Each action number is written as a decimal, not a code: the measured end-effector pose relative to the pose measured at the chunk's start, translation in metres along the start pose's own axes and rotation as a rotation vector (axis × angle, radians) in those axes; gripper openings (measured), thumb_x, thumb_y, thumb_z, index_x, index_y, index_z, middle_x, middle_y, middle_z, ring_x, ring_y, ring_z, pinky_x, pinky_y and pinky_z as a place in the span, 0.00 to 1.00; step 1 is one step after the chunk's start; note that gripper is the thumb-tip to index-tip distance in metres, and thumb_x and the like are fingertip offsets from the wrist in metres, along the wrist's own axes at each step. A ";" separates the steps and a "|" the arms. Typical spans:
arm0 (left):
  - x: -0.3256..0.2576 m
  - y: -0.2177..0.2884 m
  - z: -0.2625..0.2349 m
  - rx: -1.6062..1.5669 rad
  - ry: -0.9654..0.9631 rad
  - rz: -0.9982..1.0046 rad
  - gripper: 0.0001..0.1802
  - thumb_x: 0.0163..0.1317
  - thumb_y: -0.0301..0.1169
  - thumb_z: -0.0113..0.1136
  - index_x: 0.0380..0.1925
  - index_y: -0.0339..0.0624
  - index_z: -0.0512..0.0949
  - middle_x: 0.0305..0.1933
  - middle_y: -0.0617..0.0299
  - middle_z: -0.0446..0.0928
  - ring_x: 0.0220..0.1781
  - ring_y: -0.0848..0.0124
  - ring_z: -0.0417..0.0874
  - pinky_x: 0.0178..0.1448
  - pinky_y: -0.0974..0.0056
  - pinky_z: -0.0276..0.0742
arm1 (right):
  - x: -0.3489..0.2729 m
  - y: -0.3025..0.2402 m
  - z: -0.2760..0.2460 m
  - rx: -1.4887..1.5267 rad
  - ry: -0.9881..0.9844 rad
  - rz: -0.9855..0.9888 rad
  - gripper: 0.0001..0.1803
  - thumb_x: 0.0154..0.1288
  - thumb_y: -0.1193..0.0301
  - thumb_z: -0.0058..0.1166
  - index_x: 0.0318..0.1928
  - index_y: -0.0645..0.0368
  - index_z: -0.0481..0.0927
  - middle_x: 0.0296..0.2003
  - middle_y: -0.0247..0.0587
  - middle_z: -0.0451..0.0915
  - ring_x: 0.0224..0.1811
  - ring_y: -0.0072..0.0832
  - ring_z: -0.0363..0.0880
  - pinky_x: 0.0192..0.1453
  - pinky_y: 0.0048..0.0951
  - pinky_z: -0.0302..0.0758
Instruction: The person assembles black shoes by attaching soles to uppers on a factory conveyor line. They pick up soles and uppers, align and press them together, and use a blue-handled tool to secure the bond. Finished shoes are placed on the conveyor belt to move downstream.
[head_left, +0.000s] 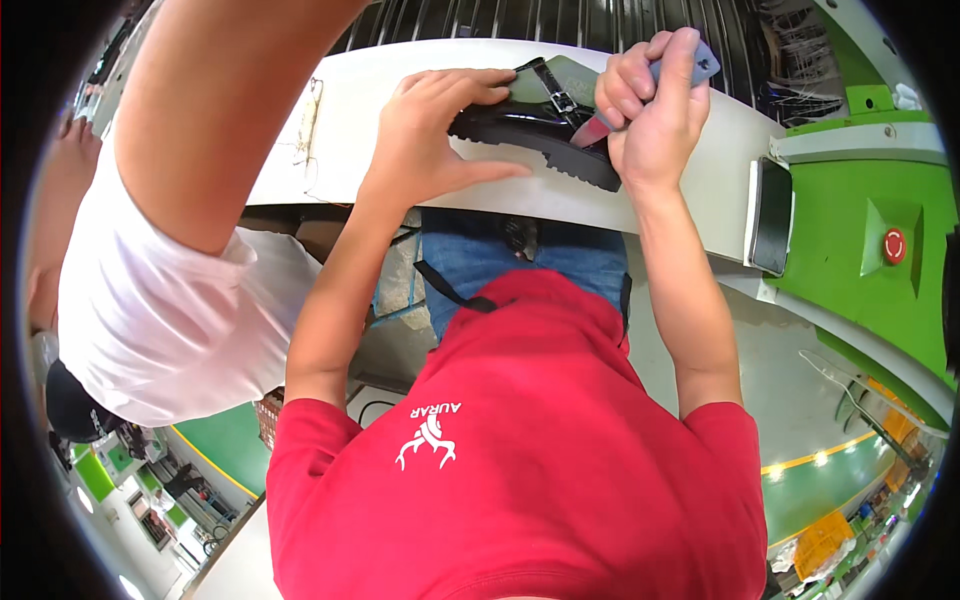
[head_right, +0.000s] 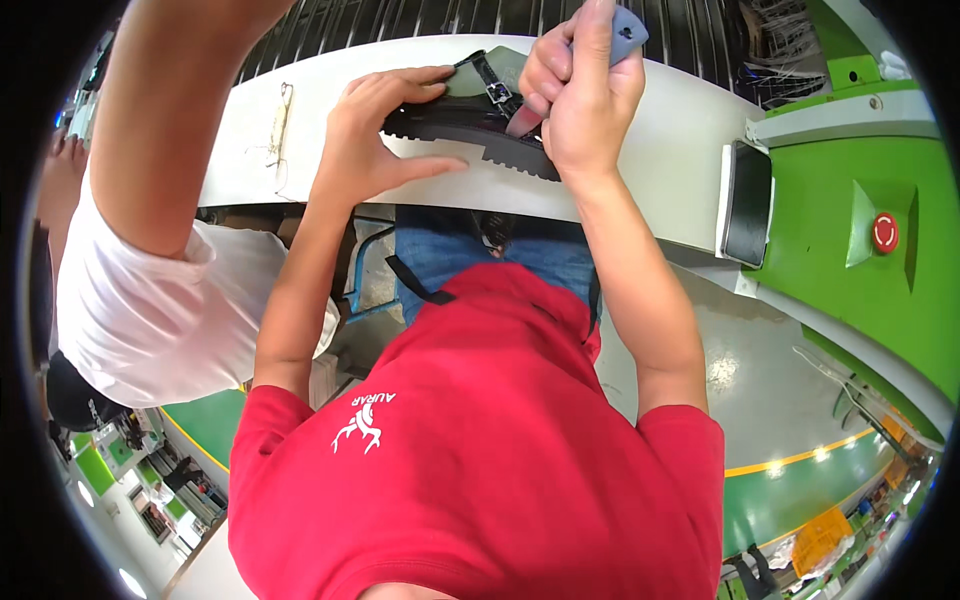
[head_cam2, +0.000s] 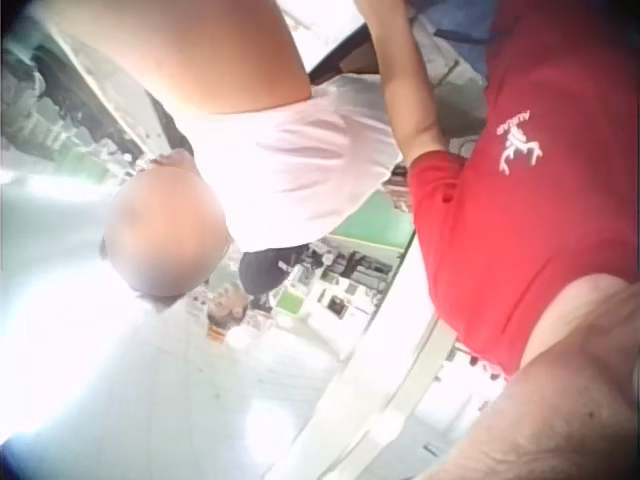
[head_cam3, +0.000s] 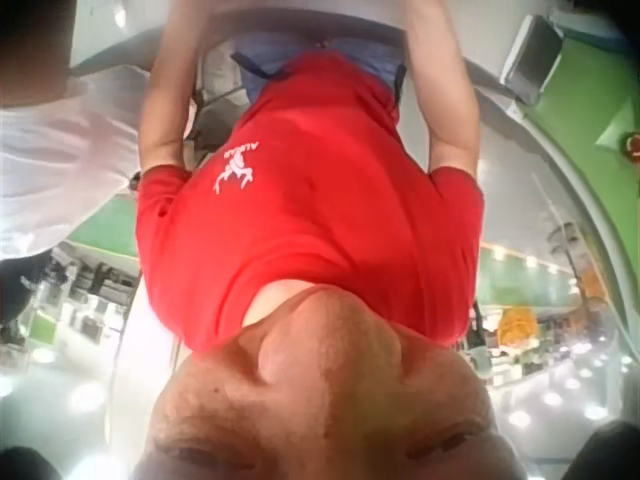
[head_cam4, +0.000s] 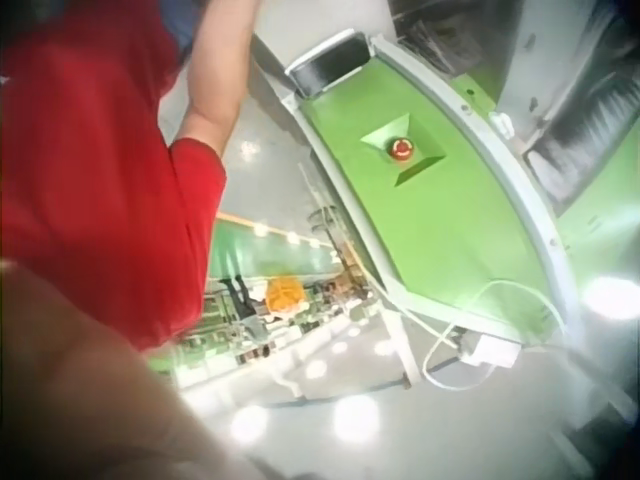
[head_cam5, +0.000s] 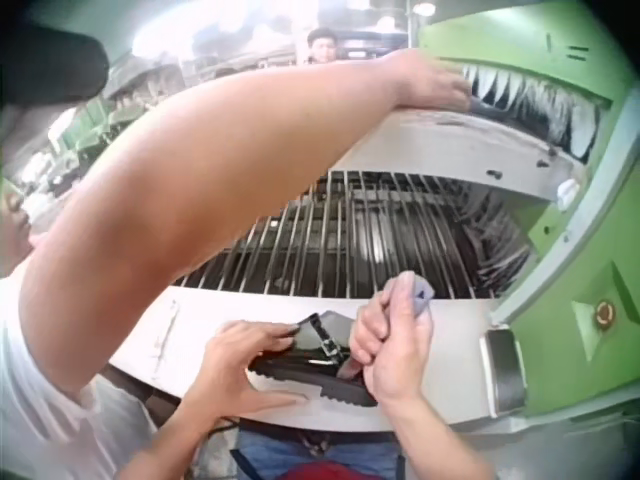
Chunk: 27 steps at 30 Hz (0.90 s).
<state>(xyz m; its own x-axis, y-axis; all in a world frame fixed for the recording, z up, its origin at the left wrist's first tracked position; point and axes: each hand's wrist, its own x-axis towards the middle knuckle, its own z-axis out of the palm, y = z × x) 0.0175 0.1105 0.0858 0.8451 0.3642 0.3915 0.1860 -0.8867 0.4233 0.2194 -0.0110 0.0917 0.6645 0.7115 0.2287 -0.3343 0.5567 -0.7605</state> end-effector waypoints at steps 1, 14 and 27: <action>0.006 0.011 -0.004 0.009 -0.058 -0.017 0.49 0.37 0.55 0.89 0.59 0.40 0.82 0.68 0.60 0.84 0.66 0.58 0.85 0.73 0.54 0.72 | 0.000 0.003 -0.002 0.004 0.011 0.010 0.22 0.87 0.47 0.47 0.42 0.52 0.71 0.24 0.25 0.63 0.21 0.15 0.56 0.22 0.23 0.55; 0.052 0.055 0.050 0.165 -0.088 0.061 0.70 0.30 0.71 0.82 0.68 0.31 0.71 0.71 0.48 0.77 0.78 0.50 0.74 0.80 0.48 0.67 | 0.015 0.000 -0.011 0.234 0.167 0.337 0.21 0.86 0.50 0.51 0.37 0.48 0.67 0.22 0.24 0.62 0.17 0.14 0.56 0.19 0.20 0.53; 0.046 0.060 0.039 0.198 -0.064 0.115 0.59 0.33 0.69 0.81 0.68 0.50 0.81 0.71 0.57 0.78 0.76 0.51 0.75 0.78 0.47 0.71 | 0.001 -0.060 -0.081 -0.195 -0.202 0.273 0.21 0.86 0.54 0.52 0.35 0.52 0.69 0.20 0.22 0.63 0.18 0.13 0.57 0.20 0.22 0.54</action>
<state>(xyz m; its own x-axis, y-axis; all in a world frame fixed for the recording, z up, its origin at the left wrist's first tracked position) 0.0872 0.0629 0.0972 0.8951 0.2447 0.3728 0.1764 -0.9621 0.2081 0.2942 -0.0784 0.0884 0.4168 0.9032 0.1020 -0.3346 0.2567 -0.9067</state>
